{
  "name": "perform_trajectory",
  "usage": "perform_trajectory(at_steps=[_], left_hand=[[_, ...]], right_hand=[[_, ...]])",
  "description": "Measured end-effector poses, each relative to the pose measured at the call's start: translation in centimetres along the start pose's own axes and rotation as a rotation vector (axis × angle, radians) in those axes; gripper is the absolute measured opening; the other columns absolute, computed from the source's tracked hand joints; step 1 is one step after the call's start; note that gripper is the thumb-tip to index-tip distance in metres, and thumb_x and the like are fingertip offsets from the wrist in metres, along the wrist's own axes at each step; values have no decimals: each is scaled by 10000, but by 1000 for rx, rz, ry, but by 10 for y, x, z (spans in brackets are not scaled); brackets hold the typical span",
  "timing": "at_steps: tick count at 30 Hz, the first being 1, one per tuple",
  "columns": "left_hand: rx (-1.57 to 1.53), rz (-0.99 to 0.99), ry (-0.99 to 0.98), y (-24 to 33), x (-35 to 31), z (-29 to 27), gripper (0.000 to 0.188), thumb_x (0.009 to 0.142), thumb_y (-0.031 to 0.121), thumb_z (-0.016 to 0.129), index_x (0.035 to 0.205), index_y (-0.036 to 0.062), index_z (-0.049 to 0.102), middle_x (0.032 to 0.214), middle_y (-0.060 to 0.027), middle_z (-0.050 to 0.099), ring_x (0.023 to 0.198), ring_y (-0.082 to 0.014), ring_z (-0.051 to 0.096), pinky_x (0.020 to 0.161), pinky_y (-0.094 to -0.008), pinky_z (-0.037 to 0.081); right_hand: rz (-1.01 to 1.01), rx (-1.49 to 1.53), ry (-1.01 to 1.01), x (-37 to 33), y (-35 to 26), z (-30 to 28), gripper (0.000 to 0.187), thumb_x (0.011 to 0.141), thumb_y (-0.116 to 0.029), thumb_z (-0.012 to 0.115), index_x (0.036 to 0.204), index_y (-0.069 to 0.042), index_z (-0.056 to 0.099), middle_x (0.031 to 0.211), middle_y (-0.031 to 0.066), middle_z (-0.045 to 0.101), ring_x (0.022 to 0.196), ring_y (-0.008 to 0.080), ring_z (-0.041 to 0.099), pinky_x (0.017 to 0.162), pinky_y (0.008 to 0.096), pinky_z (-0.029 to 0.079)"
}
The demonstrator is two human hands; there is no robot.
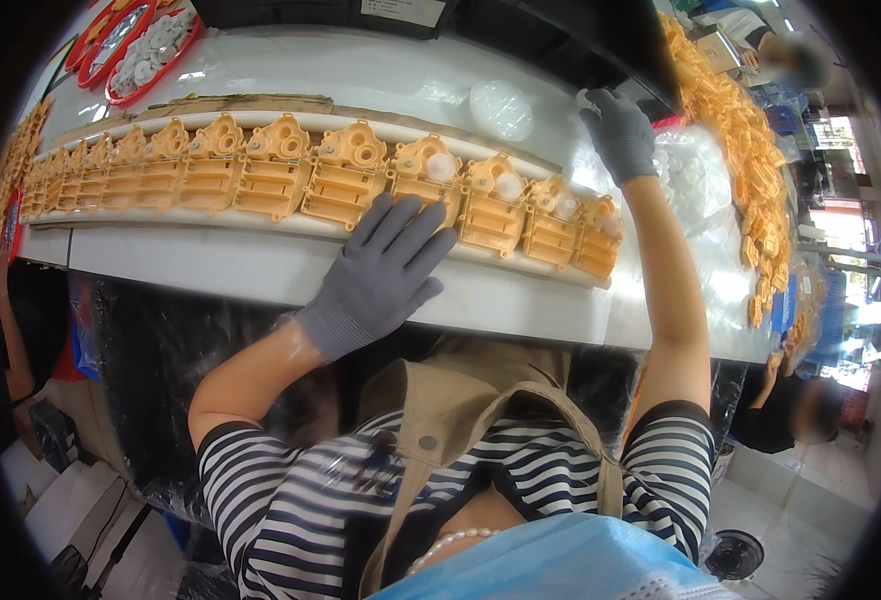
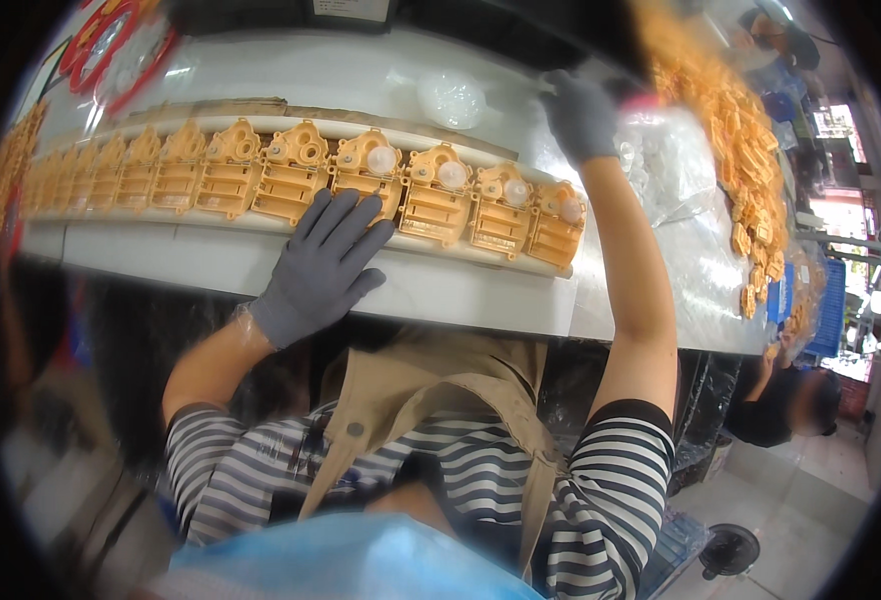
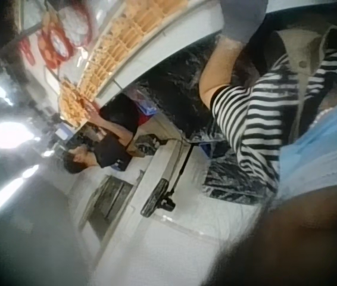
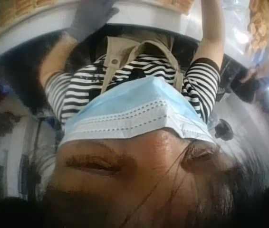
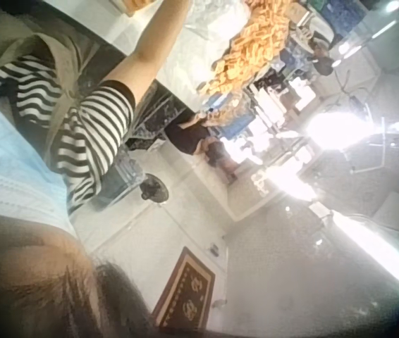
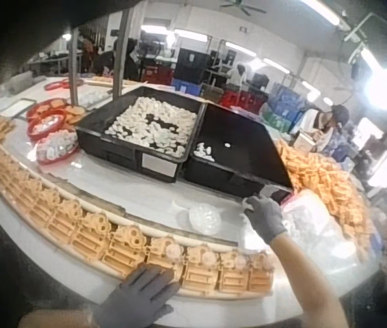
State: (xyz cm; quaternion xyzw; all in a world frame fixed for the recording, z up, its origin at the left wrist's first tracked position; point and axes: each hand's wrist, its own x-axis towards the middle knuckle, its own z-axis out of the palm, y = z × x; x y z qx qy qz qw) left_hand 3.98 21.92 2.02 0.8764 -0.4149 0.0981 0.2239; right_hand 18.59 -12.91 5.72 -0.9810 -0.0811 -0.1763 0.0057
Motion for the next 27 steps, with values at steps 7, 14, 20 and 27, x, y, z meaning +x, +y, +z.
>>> perform_trajectory(at_steps=[7, 14, 20, 27], left_hand=[[-31, -20, -3, 1, 1, -1, 558, 811, 276, 661, 1302, 54, 515, 1387, -156, 446, 1299, -362, 379, 1121, -512, 259], [-28, -28, -5, 1, 0, -2, 554, 810, 279, 663, 1299, 60, 522, 1384, -149, 453, 1299, -355, 384, 1120, -512, 261], [-26, -22, 2, 1, 1, -2, 548, 805, 278, 666, 1289, 59, 528, 1380, -146, 456, 1299, -349, 386, 1119, -508, 263], [-28, -21, -2, 2, 1, -3, 565, 798, 276, 672, 1297, 58, 518, 1378, -152, 453, 1293, -356, 386, 1120, -504, 262]], right_hand=[[-56, -125, -134, 5, 14, 14, 168, 871, -180, 590, 999, -110, 671, 901, 154, 664, 798, 331, 656, 730, 421, 515], [-63, 447, -300, -3, -48, -27, 97, 846, -131, 640, 929, -113, 686, 895, 73, 672, 829, 270, 642, 742, 366, 519], [-383, -103, -116, -1, -69, -25, 38, 822, -123, 657, 815, -136, 692, 879, 29, 658, 919, 244, 600, 784, 368, 478], [-330, 162, -114, -7, -76, -29, 78, 806, -131, 661, 853, -140, 723, 864, 46, 657, 883, 245, 595, 754, 362, 471]])
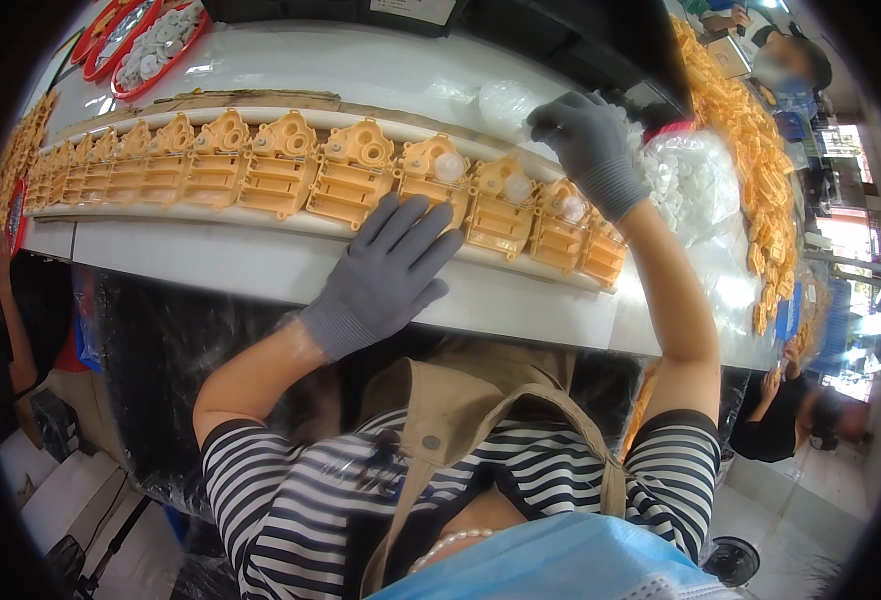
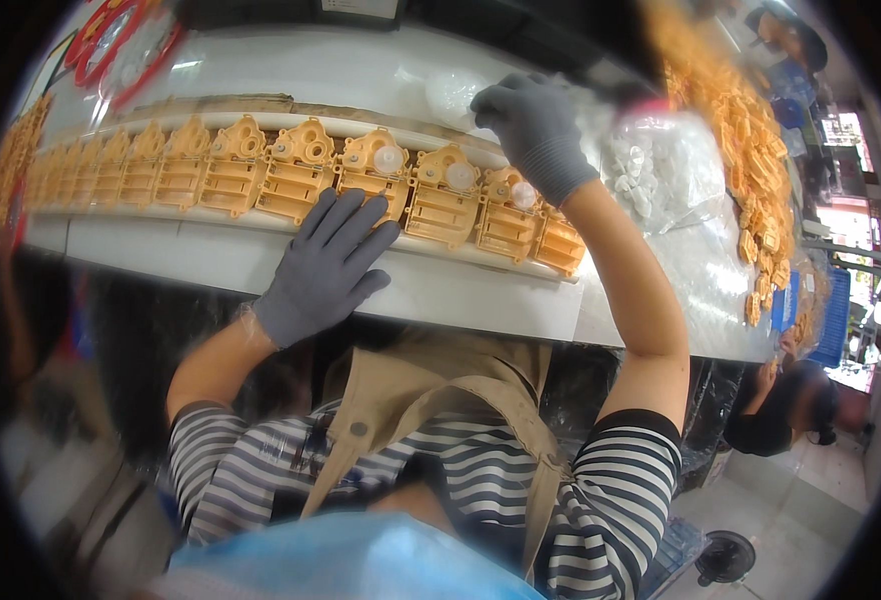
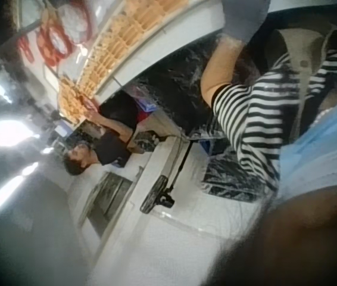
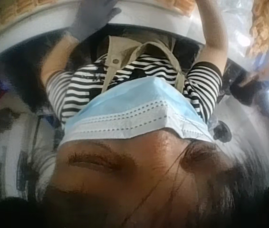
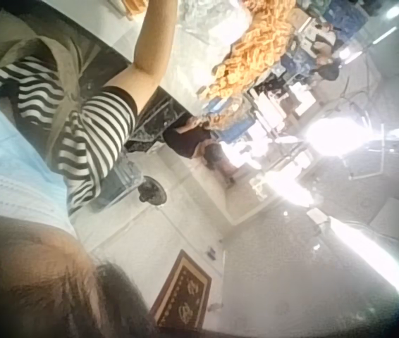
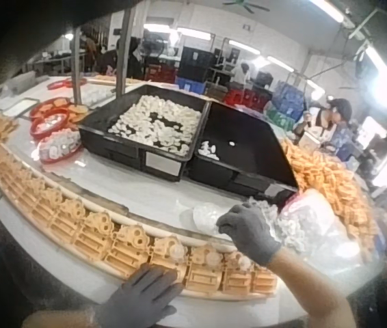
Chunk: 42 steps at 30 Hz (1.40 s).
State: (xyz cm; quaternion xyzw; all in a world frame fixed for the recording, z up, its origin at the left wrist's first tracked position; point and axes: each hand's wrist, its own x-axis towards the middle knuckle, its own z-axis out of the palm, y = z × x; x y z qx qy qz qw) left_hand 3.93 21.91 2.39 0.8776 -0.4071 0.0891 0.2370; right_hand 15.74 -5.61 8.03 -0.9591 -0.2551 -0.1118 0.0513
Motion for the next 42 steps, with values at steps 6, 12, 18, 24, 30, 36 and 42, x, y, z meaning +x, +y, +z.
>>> perform_trajectory(at_steps=[6, 12, 18, 24, 30, 36, 42], left_hand=[[-8, 2, 3, 0, 2, 0, 563, 800, 275, 670, 1297, 59, 519, 1376, -151, 454, 1290, -358, 387, 1122, -506, 258], [3, 7, 2, 0, 0, 0, 551, 797, 289, 649, 1274, 45, 522, 1381, -166, 446, 1297, -351, 381, 1146, -495, 218], [-72, 59, 116, -7, -10, -4, 541, 821, 274, 648, 1286, 34, 511, 1368, -179, 452, 1286, -371, 400, 1122, -512, 263], [154, -293, 292, -24, -23, -12, 551, 834, 297, 652, 1285, 14, 512, 1346, -203, 471, 1288, -384, 400, 1118, -516, 265], [222, -295, 205, -25, -24, -11, 615, 836, 355, 642, 1305, -13, 491, 1350, -221, 461, 1286, -386, 404, 1121, -516, 254], [239, -297, 209, -25, -28, -12, 609, 834, 354, 640, 1297, -15, 497, 1349, -218, 463, 1278, -384, 414, 1119, -518, 250], [217, -294, 198, -24, -26, -14, 588, 838, 334, 635, 1292, -14, 500, 1349, -219, 462, 1283, -383, 408, 1123, -519, 236]], right_hand=[[378, 631, -25, -11, 17, 14, 124, 842, -147, 682, 948, -98, 723, 836, 28, 661, 759, 174, 600, 663, 300, 476], [788, 1766, 94, -16, 29, 3, 212, 912, -117, 642, 1097, -15, 625, 798, 15, 601, 696, 94, 569, 580, 162, 462], [745, 2256, 10, -18, -7, -15, 125, 922, -135, 625, 993, -33, 617, 820, 22, 589, 743, 99, 560, 607, 212, 465], [443, 1264, -242, 6, -83, -24, 245, 875, -174, 642, 1061, -16, 669, 972, 29, 662, 887, 101, 577, 746, 266, 469], [0, 556, 25, 35, -120, 23, 126, 855, -174, 639, 952, -112, 690, 846, 81, 649, 803, 222, 611, 732, 365, 484], [-260, -65, 95, 42, -129, 34, 88, 831, -175, 654, 908, -155, 691, 850, 38, 646, 815, 225, 602, 728, 364, 489], [-327, -136, -97, 38, -129, 23, 194, 792, -96, 617, 978, -145, 639, 887, 56, 608, 859, 235, 599, 741, 365, 491]])
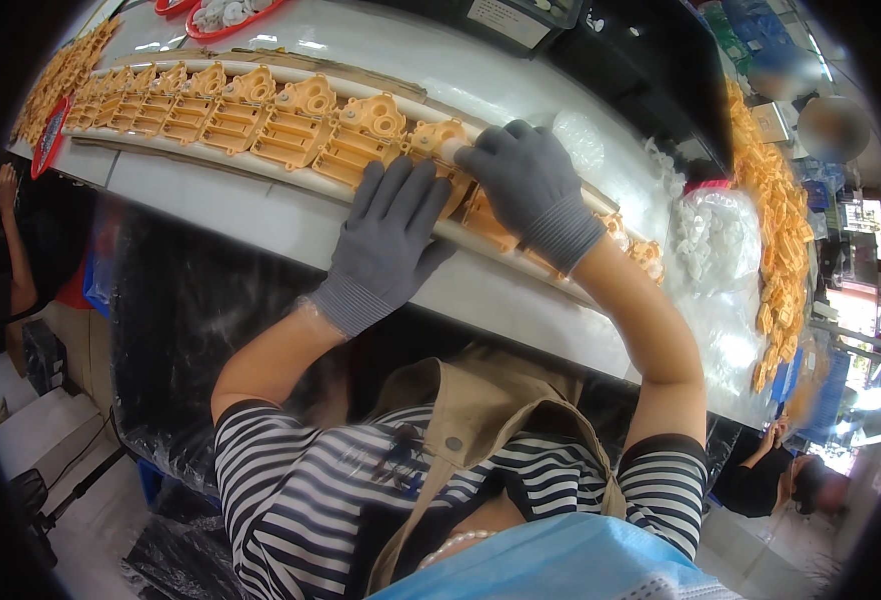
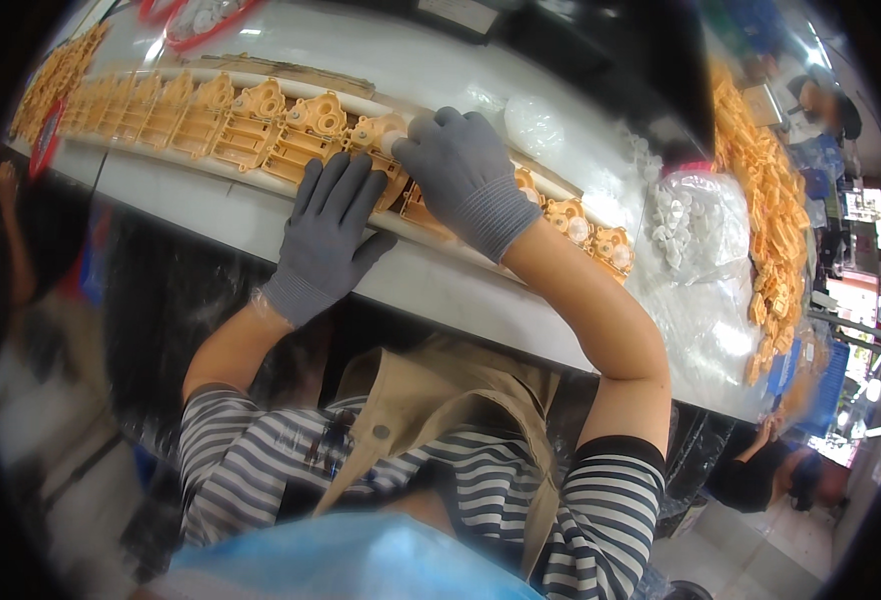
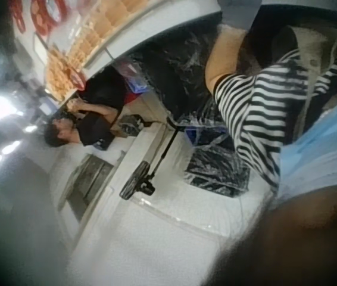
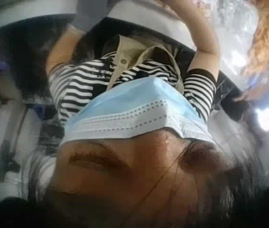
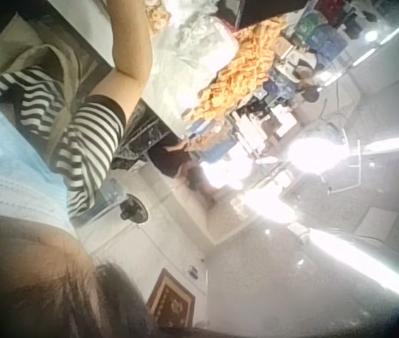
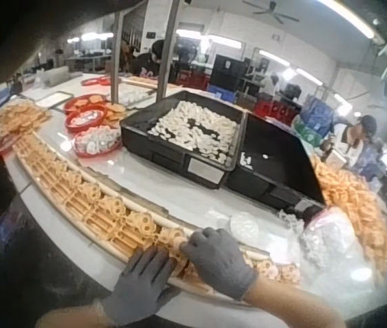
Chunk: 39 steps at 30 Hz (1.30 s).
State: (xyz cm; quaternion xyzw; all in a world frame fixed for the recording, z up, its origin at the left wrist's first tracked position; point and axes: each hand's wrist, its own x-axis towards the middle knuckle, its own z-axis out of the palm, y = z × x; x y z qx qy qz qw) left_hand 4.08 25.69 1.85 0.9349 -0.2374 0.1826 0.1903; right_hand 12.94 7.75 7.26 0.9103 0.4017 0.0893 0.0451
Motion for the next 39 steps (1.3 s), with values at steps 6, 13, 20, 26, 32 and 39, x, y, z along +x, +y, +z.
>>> perform_trajectory(at_steps=[6, 13, 20, 26, 32, 39], left_hand=[[-47, -5, -10, -1, 1, 1, 640, 834, 320, 658, 1345, -6, 456, 1390, -217, 439, 1315, -397, 381, 1126, -525, 240], [-25, 24, 22, -1, -1, 3, 605, 836, 312, 642, 1316, -11, 467, 1378, -204, 439, 1300, -379, 383, 1123, -523, 241], [-35, 14, 2, -1, -1, 4, 607, 843, 311, 641, 1323, -12, 459, 1386, -204, 433, 1309, -375, 377, 1127, -521, 241], [-33, 9, 14, -1, -1, 5, 598, 847, 308, 639, 1324, -5, 461, 1382, -198, 438, 1302, -379, 384, 1119, -529, 257], [-34, 19, 32, -1, 0, 6, 595, 845, 309, 642, 1320, -2, 465, 1376, -196, 442, 1295, -380, 391, 1113, -532, 266], [-39, 9, 15, -1, 0, 5, 596, 843, 309, 646, 1320, 0, 466, 1375, -193, 444, 1293, -378, 393, 1114, -530, 264]], right_hand=[[92, 256, 87, -21, 17, -23, 178, 827, -94, 607, 982, -146, 677, 922, 61, 660, 887, 272, 619, 774, 373, 506], [767, 62, -96, -95, 156, 0, 223, 898, -233, 548, 983, -92, 698, 928, 157, 686, 868, 320, 658, 766, 413, 510], [846, -143, -75, -137, 196, 34, 251, 891, -270, 558, 995, -74, 675, 839, 193, 673, 809, 379, 653, 728, 438, 502], [723, 215, 30, -129, 182, 24, 210, 878, -231, 604, 978, -57, 665, 840, 198, 668, 753, 365, 651, 727, 399, 514], [587, 487, -57, -86, 131, -5, 101, 864, -129, 613, 893, -72, 691, 892, 85, 685, 791, 265, 651, 725, 368, 518], [209, -215, -66, -55, 98, -10, 93, 813, -108, 633, 841, -152, 709, 878, 21, 648, 908, 228, 605, 740, 357, 517]])
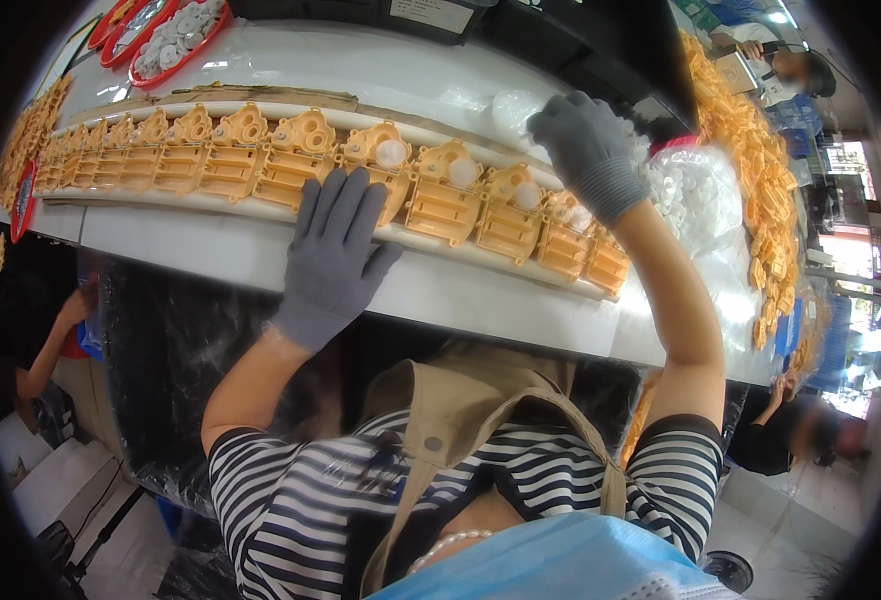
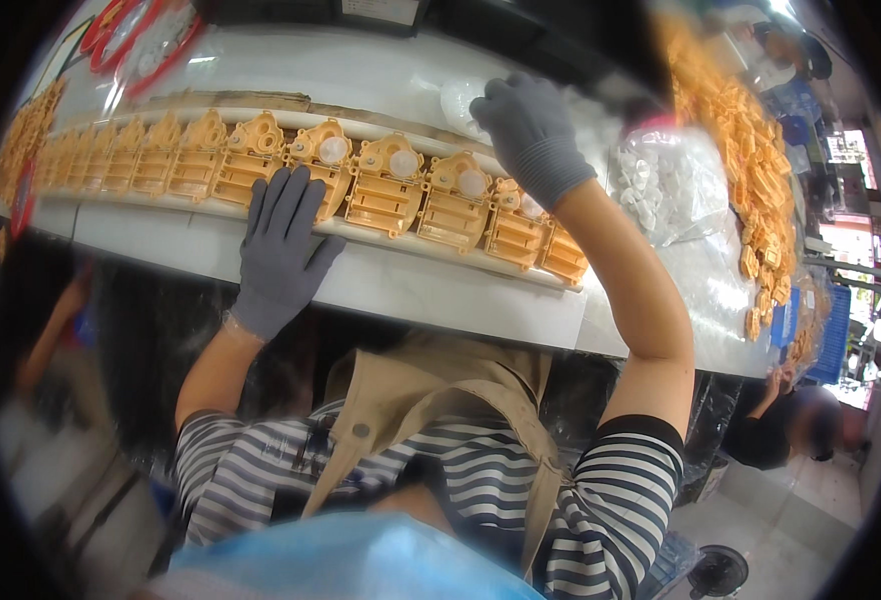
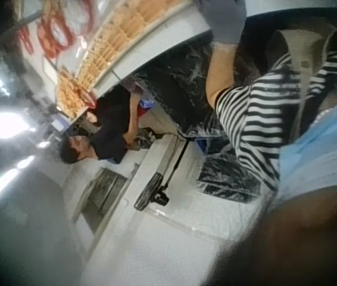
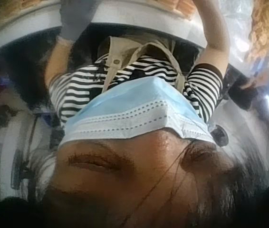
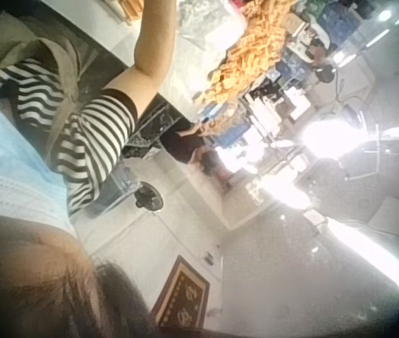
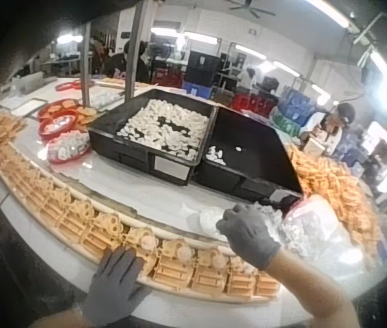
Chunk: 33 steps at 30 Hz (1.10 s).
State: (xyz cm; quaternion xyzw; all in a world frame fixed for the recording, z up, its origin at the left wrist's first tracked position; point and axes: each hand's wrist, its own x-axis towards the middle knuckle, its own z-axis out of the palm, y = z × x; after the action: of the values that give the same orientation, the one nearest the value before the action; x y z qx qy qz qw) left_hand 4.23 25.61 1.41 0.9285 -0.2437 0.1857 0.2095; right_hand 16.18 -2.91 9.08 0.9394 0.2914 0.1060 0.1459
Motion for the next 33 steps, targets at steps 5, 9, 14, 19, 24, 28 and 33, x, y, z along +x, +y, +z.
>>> perform_trajectory(at_steps=[5, 9, 14, 19, 24, 28, 33], left_hand=[[-25, -10, -6, -1, -1, 0, 631, 833, 278, 667, 1359, 15, 440, 1402, -184, 436, 1309, -383, 389, 1129, -530, 246], [-5, 3, 0, 0, 0, 0, 591, 850, 311, 638, 1322, 0, 466, 1378, -193, 441, 1304, -372, 384, 1124, -524, 253], [-8, 3, 2, 0, 1, 1, 589, 852, 312, 635, 1320, -3, 466, 1377, -199, 440, 1303, -375, 382, 1126, -526, 247], [-8, 6, 0, 1, -1, -1, 582, 854, 309, 634, 1318, -2, 469, 1379, -197, 441, 1301, -376, 383, 1123, -524, 250], [-93, 13, 34, -5, -7, -6, 549, 855, 303, 635, 1301, 11, 499, 1372, -182, 463, 1290, -388, 393, 1113, -538, 252], [13, -49, 192, -21, -8, -18, 544, 861, 326, 632, 1297, 24, 514, 1366, -179, 474, 1277, -411, 403, 1101, -568, 243], [108, -160, 176, -40, -14, -11, 545, 864, 345, 623, 1293, 28, 516, 1360, -186, 476, 1265, -422, 411, 1099, -566, 243]], right_hand=[[0, -8, 10, 3, -2, 4, 90, 798, -106, 649, 833, -147, 722, 887, 20, 656, 893, 235, 602, 750, 355, 506], [243, 361, 121, -7, 5, 16, 117, 779, -156, 691, 882, -150, 747, 890, 49, 667, 849, 259, 605, 744, 362, 490], [441, 641, 76, -15, 7, 23, 211, 793, -210, 721, 986, -129, 747, 909, 64, 693, 819, 218, 634, 749, 338, 487], [820, 1664, 273, -22, 23, 11, 294, 855, -177, 716, 1088, -3, 675, 978, 71, 679, 824, 110, 607, 677, 229, 482], [713, 2406, 183, -22, 19, 0, 247, 862, -169, 701, 1062, -32, 656, 856, 39, 631, 783, 125, 594, 634, 231, 488], [563, 2549, -42, -8, -15, -6, 248, 887, -169, 662, 1090, -35, 611, 907, 16, 606, 777, 107, 581, 628, 224, 484], [274, 1821, -52, 37, -80, -21, 251, 911, -259, 640, 1053, -54, 671, 881, -28, 589, 766, 56, 491, 641, 192, 444]])
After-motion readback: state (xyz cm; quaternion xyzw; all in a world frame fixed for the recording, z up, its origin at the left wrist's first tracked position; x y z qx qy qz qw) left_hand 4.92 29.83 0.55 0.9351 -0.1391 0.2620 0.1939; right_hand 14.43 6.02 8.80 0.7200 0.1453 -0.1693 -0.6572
